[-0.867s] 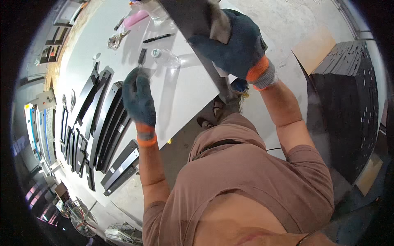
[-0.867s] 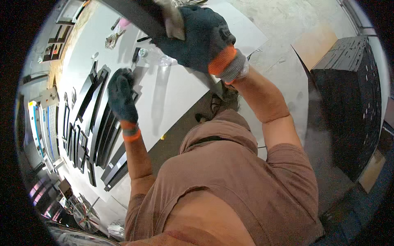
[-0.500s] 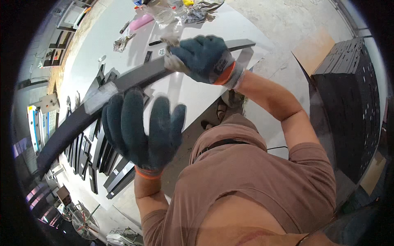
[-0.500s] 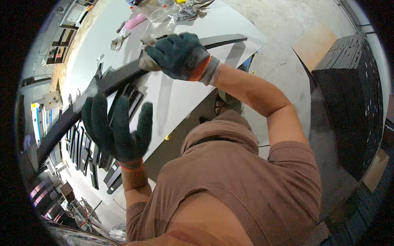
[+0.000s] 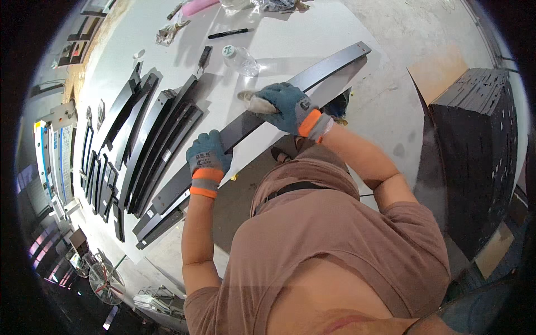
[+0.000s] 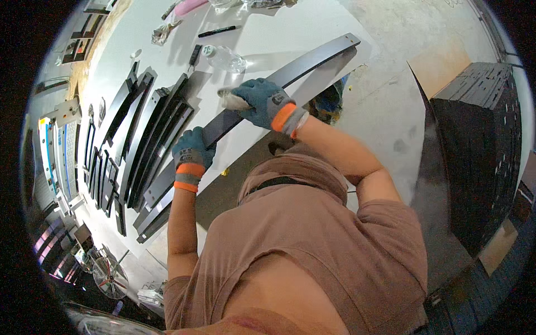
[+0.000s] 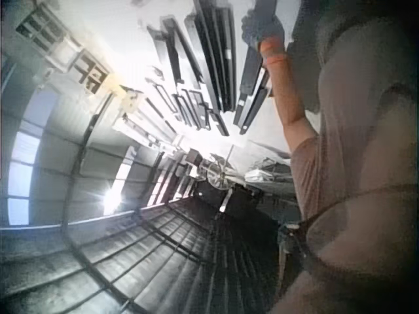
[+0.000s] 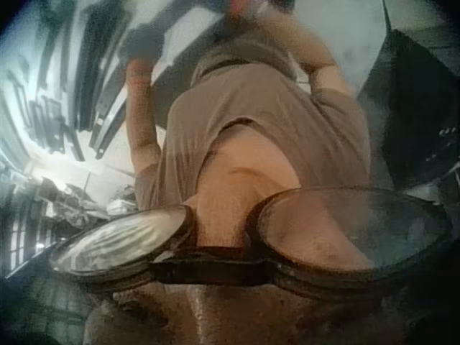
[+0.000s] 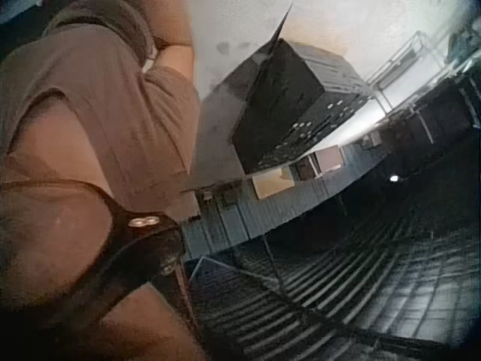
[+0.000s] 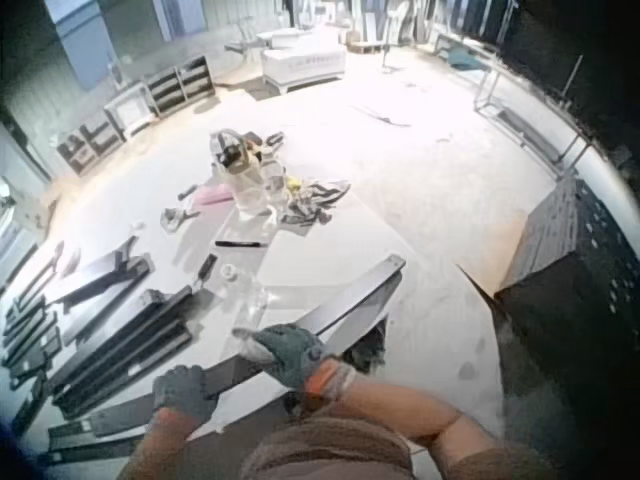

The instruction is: The person wipes several long black metal parts on a white workbench using a cloth. They handle each part one at a time, wiping both sides and edges, then place them back on the table. The person also briefly handles a plastic bag and a marker.

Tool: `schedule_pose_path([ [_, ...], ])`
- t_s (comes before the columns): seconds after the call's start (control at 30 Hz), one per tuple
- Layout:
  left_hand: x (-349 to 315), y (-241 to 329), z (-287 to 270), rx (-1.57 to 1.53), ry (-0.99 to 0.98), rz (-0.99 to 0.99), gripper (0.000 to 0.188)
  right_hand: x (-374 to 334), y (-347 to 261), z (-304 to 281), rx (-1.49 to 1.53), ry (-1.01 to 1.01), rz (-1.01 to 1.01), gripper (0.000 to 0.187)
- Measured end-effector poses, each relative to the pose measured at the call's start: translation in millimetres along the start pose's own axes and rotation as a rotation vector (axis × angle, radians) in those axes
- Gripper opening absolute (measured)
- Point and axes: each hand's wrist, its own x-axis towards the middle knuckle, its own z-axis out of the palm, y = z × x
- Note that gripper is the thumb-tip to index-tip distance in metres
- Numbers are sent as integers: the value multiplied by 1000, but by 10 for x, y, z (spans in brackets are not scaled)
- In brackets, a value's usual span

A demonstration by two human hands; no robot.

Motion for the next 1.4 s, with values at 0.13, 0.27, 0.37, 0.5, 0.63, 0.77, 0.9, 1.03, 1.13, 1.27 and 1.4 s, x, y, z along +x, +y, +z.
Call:
schedule_pose_path([
  [0.13, 70, 172, 395, -1, 133, -30, 38, -121, -399, 479, 13, 40, -44, 32],
  [0.27, 105, 190, 538, -42, -105, -79, 41, -328, -76, 629, -130, -2, -123, 32],
  [0.37, 105, 163, 765, -135, -166, -138, 44, -212, 837, 111, -244, -250, 330, 35],
  [0.5, 76, 209, 729, -121, -106, -112, 40, -211, 2581, -976, -705, 159, 437, 28],
  [0.63, 189, 130, 714, -68, -51, -85, 38, -118, 3697, -1778, -623, 330, 981, 40],
  [0.77, 108, 161, 707, -67, -70, -110, 40, 126, 2570, -1033, -349, 441, 361, 27],
  [0.9, 46, 151, 668, -51, -82, -115, 44, -250, 1858, -414, -377, -1, 72, 34],
  [1.03, -21, 199, 702, -81, -81, -88, 49, -315, 3231, -1040, -426, 260, 366, 35],
  [1.13, -63, 150, 665, -112, 2, -89, 59, -251, 3736, -1503, -545, 332, 816, 38],
  [1.27, -205, 77, 633, -120, 68, -68, 63, -87, 3015, -1322, -438, 379, 662, 32],
  [1.4, -215, 95, 654, -105, 3, -90, 61, -289, 2805, -895, -547, 188, 744, 42],
])
